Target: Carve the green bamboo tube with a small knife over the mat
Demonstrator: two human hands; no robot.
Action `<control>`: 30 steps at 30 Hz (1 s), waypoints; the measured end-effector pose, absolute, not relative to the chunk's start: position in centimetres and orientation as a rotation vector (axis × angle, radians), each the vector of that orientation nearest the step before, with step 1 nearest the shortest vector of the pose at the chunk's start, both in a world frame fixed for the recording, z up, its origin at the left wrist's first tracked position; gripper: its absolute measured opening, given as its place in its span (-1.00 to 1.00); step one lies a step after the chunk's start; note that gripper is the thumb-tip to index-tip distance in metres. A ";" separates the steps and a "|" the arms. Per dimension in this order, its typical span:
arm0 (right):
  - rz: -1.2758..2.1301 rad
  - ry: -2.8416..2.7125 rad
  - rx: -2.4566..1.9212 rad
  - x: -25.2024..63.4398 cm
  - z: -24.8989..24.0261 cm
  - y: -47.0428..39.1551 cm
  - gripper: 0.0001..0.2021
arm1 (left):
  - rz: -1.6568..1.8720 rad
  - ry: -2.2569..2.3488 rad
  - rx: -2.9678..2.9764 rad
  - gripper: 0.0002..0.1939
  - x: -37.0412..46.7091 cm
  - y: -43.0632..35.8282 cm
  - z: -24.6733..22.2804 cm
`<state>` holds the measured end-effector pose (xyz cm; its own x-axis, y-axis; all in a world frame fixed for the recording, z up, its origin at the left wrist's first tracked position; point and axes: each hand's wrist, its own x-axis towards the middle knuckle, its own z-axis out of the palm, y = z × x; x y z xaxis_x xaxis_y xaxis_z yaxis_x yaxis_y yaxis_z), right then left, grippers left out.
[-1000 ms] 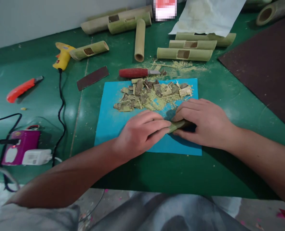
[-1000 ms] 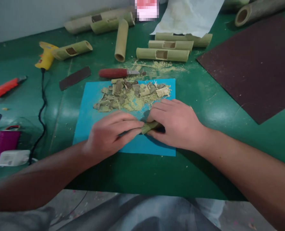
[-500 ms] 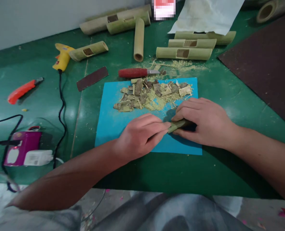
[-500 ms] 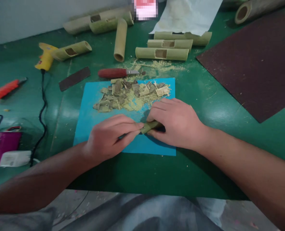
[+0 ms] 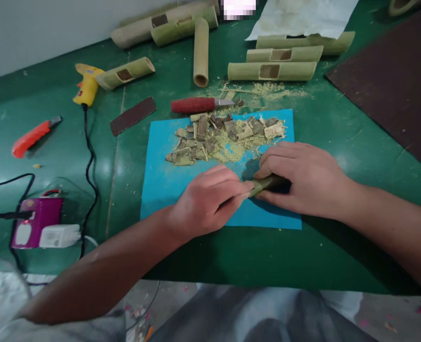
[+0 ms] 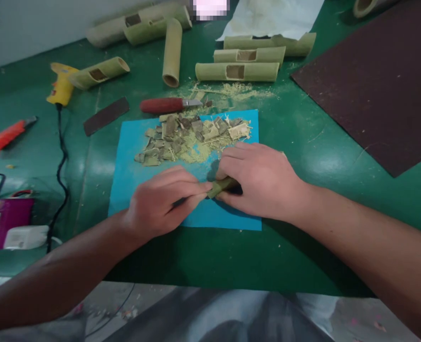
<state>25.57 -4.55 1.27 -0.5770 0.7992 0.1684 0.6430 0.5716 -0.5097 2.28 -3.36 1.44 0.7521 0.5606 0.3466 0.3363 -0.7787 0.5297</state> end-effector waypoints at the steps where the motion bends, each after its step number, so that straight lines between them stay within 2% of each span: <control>1: 0.564 -2.427 -1.172 25.6 1.3 -4.5 -0.85 | 0.688 0.687 2.524 -0.80 2.3 -3.3 1.4; 30: 0.622 -2.394 -1.260 25.5 1.8 -4.3 -0.85 | 0.649 0.603 2.716 -0.75 2.1 -3.0 1.3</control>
<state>25.49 -4.34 1.81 -0.5355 0.8371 0.1118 0.6768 0.5045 -0.5361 2.14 -2.98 1.26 0.8116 0.4572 0.3639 0.3294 -0.8723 0.3613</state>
